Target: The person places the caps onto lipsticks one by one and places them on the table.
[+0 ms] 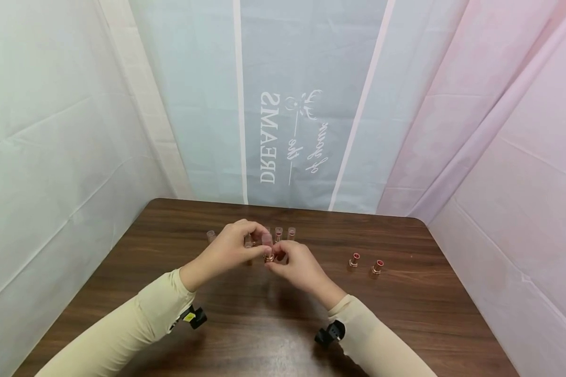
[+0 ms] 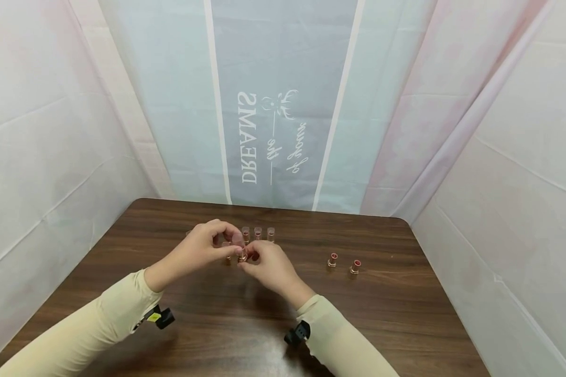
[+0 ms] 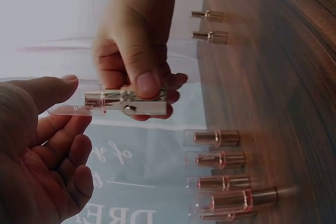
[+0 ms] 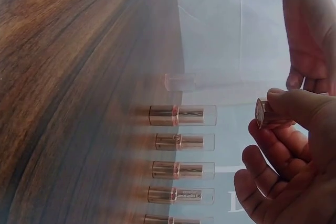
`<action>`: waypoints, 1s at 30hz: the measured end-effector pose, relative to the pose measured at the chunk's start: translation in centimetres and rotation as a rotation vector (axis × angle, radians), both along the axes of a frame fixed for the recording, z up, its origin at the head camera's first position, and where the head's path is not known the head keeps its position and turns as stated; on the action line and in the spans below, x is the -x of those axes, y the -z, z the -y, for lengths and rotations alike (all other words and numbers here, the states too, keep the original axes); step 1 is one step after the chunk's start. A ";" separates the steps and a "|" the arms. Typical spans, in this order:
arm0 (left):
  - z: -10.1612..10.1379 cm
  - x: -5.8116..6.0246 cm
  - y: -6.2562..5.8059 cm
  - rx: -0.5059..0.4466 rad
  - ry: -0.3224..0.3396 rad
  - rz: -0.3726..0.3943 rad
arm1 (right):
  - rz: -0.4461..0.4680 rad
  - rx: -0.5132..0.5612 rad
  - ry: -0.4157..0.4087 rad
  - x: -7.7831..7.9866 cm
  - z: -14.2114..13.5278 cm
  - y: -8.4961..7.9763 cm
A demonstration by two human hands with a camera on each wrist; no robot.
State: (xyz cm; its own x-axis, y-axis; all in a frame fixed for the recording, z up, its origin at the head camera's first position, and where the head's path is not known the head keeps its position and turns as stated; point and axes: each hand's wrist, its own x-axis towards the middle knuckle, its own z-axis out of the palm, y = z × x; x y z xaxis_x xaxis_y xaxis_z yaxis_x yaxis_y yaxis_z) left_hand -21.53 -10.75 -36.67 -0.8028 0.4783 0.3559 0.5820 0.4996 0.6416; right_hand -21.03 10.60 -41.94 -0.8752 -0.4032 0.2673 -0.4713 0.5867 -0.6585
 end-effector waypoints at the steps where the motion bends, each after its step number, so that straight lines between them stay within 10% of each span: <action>1: 0.0 0.0 0.1 0.003 0.000 0.000 | -0.004 0.000 0.000 0.0 0.0 -0.1; 30: 0.4 0.2 0.7 0.055 0.069 -0.041 | -0.045 -0.033 -0.018 -0.6 0.6 -0.9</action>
